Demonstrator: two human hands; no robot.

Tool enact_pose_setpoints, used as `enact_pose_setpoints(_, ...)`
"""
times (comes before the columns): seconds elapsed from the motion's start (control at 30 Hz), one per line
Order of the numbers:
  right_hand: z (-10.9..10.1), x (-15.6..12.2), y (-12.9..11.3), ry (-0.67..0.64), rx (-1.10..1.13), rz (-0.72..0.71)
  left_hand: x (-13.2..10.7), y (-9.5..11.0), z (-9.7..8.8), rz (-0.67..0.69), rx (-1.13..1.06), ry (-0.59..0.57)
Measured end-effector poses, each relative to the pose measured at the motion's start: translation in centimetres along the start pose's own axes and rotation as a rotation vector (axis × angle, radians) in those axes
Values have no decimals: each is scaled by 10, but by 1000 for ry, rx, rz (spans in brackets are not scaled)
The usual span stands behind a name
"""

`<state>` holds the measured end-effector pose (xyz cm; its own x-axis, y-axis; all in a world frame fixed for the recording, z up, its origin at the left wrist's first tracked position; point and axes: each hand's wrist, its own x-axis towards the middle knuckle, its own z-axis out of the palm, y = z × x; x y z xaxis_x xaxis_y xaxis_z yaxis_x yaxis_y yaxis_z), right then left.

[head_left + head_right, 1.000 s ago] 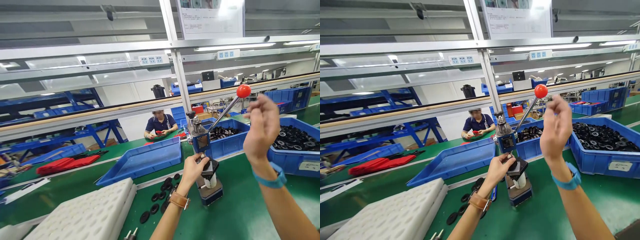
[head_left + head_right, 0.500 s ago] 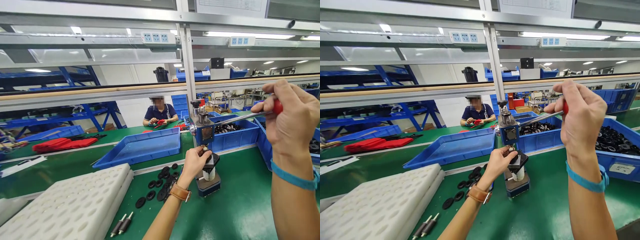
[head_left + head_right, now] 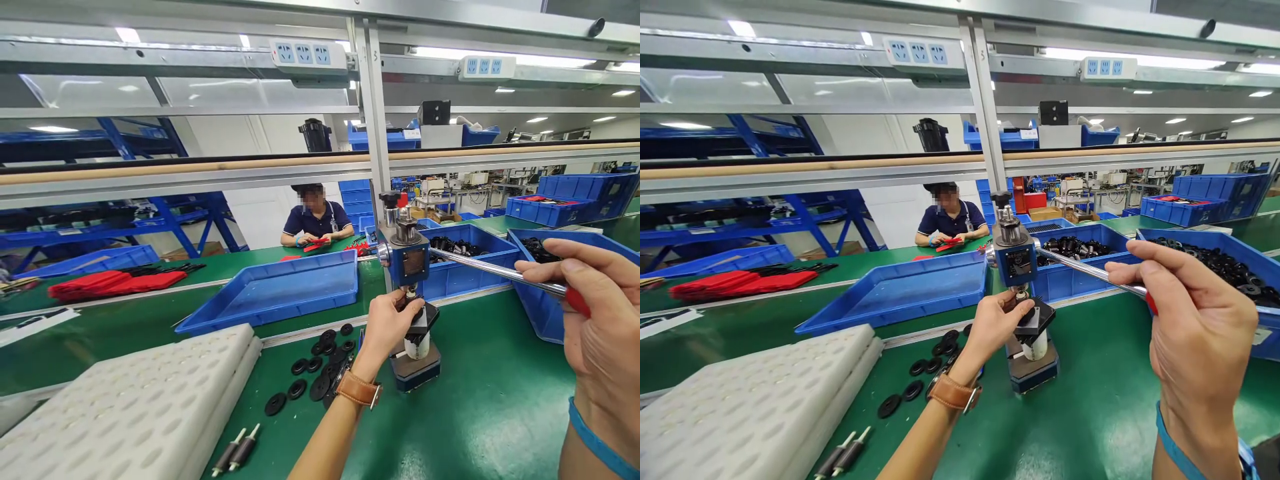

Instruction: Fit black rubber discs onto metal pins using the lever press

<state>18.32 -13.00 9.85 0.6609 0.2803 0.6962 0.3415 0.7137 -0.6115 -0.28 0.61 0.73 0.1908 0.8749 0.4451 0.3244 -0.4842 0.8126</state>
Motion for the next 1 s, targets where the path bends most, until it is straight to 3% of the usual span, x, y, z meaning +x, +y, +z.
enact_pose_setpoints(0.17,-11,-19,8,-2,-67,89,-1,-4,2,4,7,28)
enact_pose_setpoints(0.3,-26,-5,2,-178,-342,141,-2,-5,3,18,11,30)
enact_pose_setpoints(0.43,-32,33,-10,-462,-660,45,-2,-4,5,14,6,38)
enact_pose_setpoints(0.53,-37,40,-10,-617,-787,-7,-2,-5,6,7,-13,37)
enact_pose_setpoints(0.6,-43,28,-3,-648,-833,-10,-2,-6,7,7,-26,36)
enact_pose_setpoints(0.73,-58,2,13,-576,-916,-41,-3,-4,7,9,-8,54)
enact_pose_setpoints(0.9,-52,25,10,-875,-1052,-159,-4,2,5,7,15,62)
enact_pose_setpoints(1.0,-42,36,7,-922,-1140,-253,-4,3,5,5,12,60)
